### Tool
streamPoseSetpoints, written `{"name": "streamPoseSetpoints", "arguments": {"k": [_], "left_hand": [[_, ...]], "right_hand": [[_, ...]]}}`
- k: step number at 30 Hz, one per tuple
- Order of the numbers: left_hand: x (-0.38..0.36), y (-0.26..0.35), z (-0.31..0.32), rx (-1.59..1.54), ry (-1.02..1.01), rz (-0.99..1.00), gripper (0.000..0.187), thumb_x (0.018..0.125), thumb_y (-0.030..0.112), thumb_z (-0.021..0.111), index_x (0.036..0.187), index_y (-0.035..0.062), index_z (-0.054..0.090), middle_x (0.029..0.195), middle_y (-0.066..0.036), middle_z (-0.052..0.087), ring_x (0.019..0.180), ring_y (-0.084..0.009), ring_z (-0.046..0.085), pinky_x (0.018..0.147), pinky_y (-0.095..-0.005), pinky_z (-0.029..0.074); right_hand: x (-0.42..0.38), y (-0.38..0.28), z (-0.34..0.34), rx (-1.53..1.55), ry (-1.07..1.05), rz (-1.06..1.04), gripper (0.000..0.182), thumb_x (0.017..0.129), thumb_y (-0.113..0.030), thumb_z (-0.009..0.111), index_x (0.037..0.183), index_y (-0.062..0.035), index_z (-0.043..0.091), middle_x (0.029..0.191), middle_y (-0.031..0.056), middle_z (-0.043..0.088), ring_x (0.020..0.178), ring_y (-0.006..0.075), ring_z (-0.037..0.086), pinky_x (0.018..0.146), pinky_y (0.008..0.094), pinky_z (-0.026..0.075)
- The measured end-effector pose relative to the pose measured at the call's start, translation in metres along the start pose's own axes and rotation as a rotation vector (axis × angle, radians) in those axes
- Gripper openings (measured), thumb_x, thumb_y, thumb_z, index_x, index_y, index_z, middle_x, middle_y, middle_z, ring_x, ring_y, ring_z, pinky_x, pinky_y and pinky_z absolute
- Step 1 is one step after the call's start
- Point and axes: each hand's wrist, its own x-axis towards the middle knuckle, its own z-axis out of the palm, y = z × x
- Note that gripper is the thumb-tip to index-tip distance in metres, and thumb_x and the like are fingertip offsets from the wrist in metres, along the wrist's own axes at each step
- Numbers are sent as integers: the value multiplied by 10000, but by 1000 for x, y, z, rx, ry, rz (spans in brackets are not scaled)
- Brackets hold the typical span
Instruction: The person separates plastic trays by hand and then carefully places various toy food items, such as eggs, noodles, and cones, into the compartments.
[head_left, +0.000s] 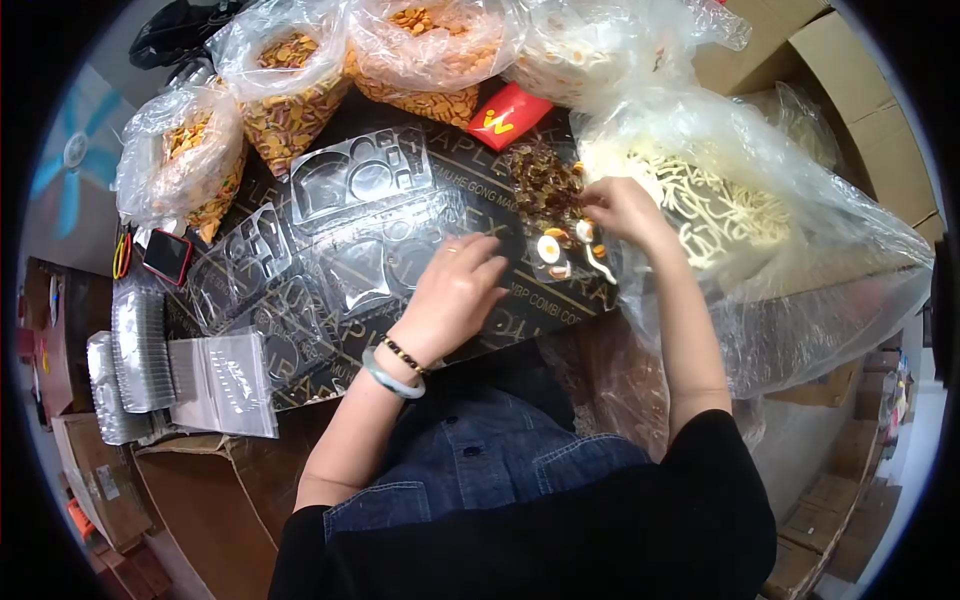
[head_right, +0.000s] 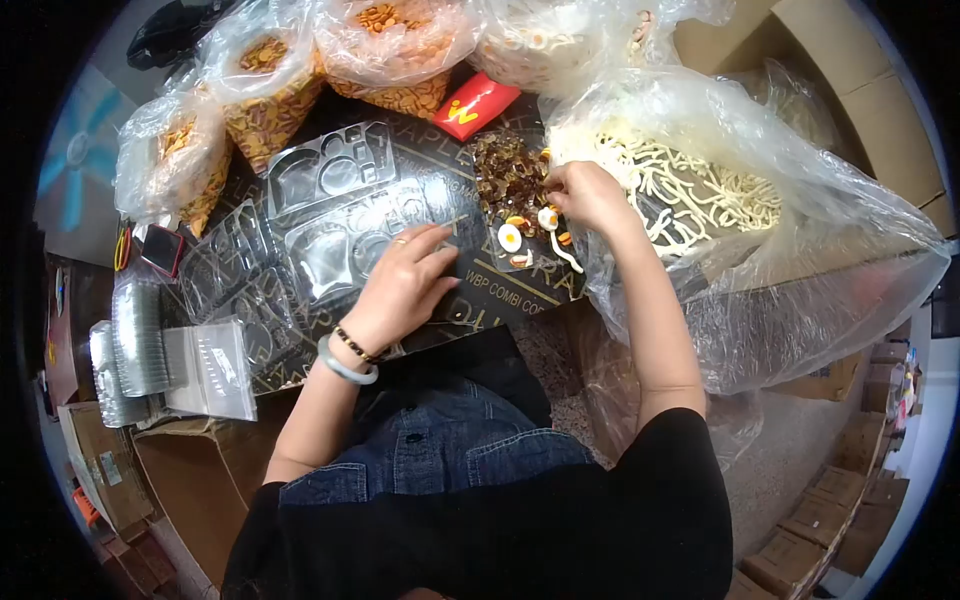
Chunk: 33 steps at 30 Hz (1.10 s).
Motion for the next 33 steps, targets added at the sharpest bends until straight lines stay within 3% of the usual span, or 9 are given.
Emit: {"name": "streamPoseSetpoints", "arguments": {"k": [3, 7, 8, 14, 19, 24, 28, 29, 33], "left_hand": [[31, 1, 38, -124, 15, 104, 216, 668, 27, 648, 873, -12, 594, 968, -133, 555, 973, -317, 520, 860, -410, 429], [59, -4, 69, 47, -70, -65, 133, 706, 44, 636, 820, -11, 596, 950, -148, 555, 919, -325, 522, 796, -403, 439], [60, -5, 74, 124, -58, -94, 103, 702, 45, 632, 780, -6, 588, 910, -144, 548, 880, -325, 520, 766, -405, 439], [57, 1, 74, -40, 108, -136, 92, 695, 57, 646, 716, 19, 565, 762, -112, 552, 778, -305, 539, 704, -395, 420], [50, -41, 21, -450, 233, -553, 89, 768, 37, 678, 830, -1, 626, 751, -49, 649, 714, -90, 597, 655, -230, 483], [50, -138, -66, -259, 311, -702, 98, 771, 39, 623, 853, -2, 655, 772, -99, 678, 733, -145, 638, 679, -269, 493], [52, -190, -74, 138, 86, -656, 198, 756, 66, 618, 946, 23, 652, 830, -131, 667, 787, -219, 644, 728, -311, 490], [51, -198, -70, 192, 94, -576, 196, 734, 64, 610, 925, 29, 638, 827, -183, 642, 799, -305, 631, 727, -358, 487], [52, -204, -60, 358, 187, -404, 121, 734, 41, 582, 853, 22, 594, 820, -193, 615, 815, -359, 592, 717, -407, 471]], "right_hand": [[-5, 10, 12, 61, 67, 2, 187, 750, -134, 638, 912, -53, 684, 859, 153, 651, 811, 288, 629, 748, 366, 488], [-27, 3, 11, 180, 76, -36, 223, 726, -159, 686, 927, -62, 676, 881, 132, 589, 841, 290, 589, 752, 367, 470], [-28, 16, 22, 74, 142, -205, 230, 703, -148, 713, 903, -51, 654, 880, 119, 548, 852, 286, 561, 750, 358, 458], [-36, 5, 25, 197, 175, -172, 186, 695, -52, 685, 854, -13, 596, 789, 126, 568, 797, 305, 560, 716, 368, 449], [-44, 3, 30, 137, 259, -254, 257, 715, -65, 693, 950, -4, 608, 828, 134, 577, 804, 312, 562, 726, 362, 451], [-45, 7, 38, 199, 222, -185, 263, 702, -69, 713, 929, 5, 602, 817, 120, 556, 732, 268, 562, 671, 331, 454], [-52, -2, 27, 321, 108, -38, 232, 689, -7, 708, 880, 14, 578, 803, 81, 544, 657, 175, 543, 618, 283, 459], [-54, -2, 28, 323, 125, -40, 207, 696, 22, 692, 859, 14, 564, 845, 90, 562, 675, 183, 559, 622, 276, 464], [-51, 17, 54, 357, 217, -175, 159, 730, 41, 652, 864, 16, 570, 905, 93, 585, 731, 187, 596, 620, 270, 487]]}}
